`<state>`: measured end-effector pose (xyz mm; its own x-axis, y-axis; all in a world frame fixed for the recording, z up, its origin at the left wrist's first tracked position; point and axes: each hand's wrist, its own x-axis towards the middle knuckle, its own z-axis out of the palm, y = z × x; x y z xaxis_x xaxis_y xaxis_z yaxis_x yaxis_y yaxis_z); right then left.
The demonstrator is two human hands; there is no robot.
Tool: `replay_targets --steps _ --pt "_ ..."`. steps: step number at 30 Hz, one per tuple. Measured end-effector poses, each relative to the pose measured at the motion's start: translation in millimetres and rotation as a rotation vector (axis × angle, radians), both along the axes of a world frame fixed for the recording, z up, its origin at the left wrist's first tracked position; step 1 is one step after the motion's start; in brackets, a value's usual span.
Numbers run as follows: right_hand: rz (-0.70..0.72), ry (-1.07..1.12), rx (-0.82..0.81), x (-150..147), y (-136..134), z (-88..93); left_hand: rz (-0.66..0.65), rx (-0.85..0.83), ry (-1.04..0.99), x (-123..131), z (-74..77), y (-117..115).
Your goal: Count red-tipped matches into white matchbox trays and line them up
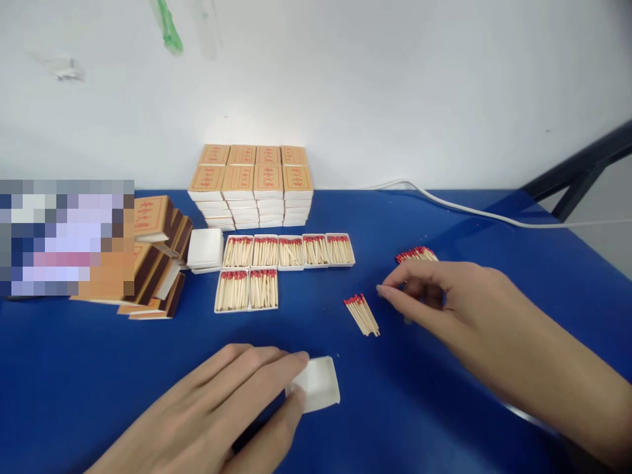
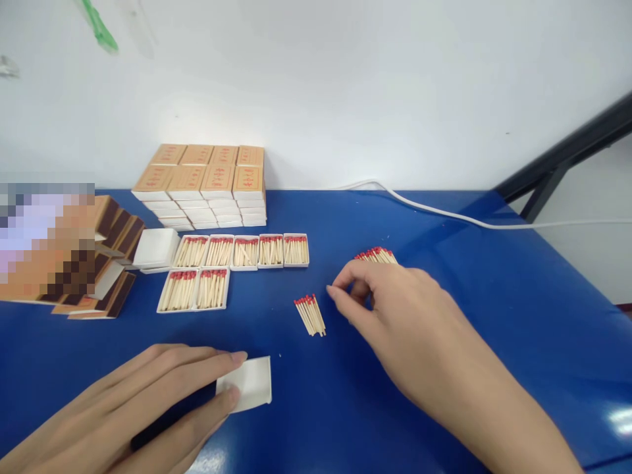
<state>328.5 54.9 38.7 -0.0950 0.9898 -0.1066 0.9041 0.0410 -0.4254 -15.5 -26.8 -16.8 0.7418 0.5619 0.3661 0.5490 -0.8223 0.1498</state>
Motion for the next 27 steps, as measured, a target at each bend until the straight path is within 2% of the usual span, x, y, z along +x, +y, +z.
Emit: replay_targets --steps 4,6,11,20,27 --pt "-0.232 -0.264 0.183 5 6 -4.2 0.064 -0.026 -0.045 7 4.0 1" --pt "-0.287 -0.330 0.209 7 7 -4.8 0.049 -0.016 -0.061 7 3.5 1" --pt "-0.249 -0.395 0.218 8 3 -6.2 -0.014 0.033 -0.017 0 0.2 3" --pt "-0.270 -0.478 0.211 5 5 -10.3 0.017 0.059 -0.009 -4 -1.8 1" --pt "-0.218 -0.374 0.140 8 5 -7.1 -0.029 0.041 0.037 -6 -0.9 2"
